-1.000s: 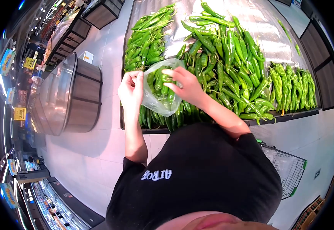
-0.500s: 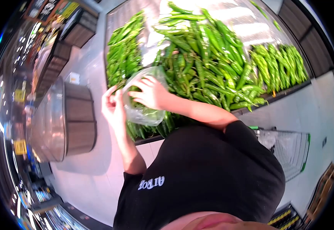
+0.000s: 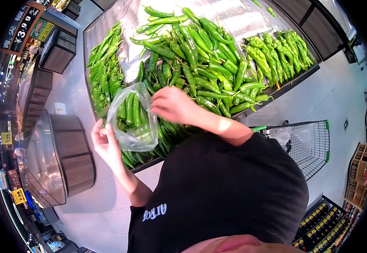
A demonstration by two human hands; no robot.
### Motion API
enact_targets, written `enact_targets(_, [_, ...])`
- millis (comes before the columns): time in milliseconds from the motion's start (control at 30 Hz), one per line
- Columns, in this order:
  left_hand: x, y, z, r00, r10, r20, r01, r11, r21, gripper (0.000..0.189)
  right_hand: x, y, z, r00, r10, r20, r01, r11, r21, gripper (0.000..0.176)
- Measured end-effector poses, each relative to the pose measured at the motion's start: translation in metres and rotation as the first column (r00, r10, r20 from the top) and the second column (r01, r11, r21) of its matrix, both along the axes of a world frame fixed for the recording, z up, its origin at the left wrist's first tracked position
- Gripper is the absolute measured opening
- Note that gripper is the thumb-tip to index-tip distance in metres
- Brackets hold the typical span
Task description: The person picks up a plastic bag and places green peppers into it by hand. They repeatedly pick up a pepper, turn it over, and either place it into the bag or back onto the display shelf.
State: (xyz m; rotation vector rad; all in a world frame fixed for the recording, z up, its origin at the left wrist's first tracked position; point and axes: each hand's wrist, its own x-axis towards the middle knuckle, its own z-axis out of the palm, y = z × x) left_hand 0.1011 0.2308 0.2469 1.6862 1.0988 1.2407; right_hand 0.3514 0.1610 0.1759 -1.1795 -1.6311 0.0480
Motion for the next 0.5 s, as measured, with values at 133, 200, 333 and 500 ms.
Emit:
enact_targets(133, [0.012,-0.021,0.001,0.963,0.251,-0.097,-0.197,0.903,0.381,0.036,0.068,-0.037,-0.02,0.897,-0.441,0.039,0.443,0.896,-0.042,0.015])
enact_targets(200, [0.022,-0.042,0.007,0.97,0.229,-0.086,-0.172,0.889,0.424,0.026,0.095,-0.058,-0.035,0.811,-0.578,0.092,0.585,0.789,-0.188,0.015])
enact_targets(333, [0.023,-0.069,0.0,0.99,-0.124,-0.061,0.138,0.903,0.408,0.015,0.122,-0.097,-0.06,0.708,-0.669,0.228,0.705,0.645,-0.295,0.014])
enact_targets(500, [0.047,-0.084,-0.003,0.813,-0.531,-0.24,0.569,0.812,0.131,0.017,0.128,-0.14,-0.059,0.625,-0.631,0.46,0.776,0.437,-0.454,0.019])
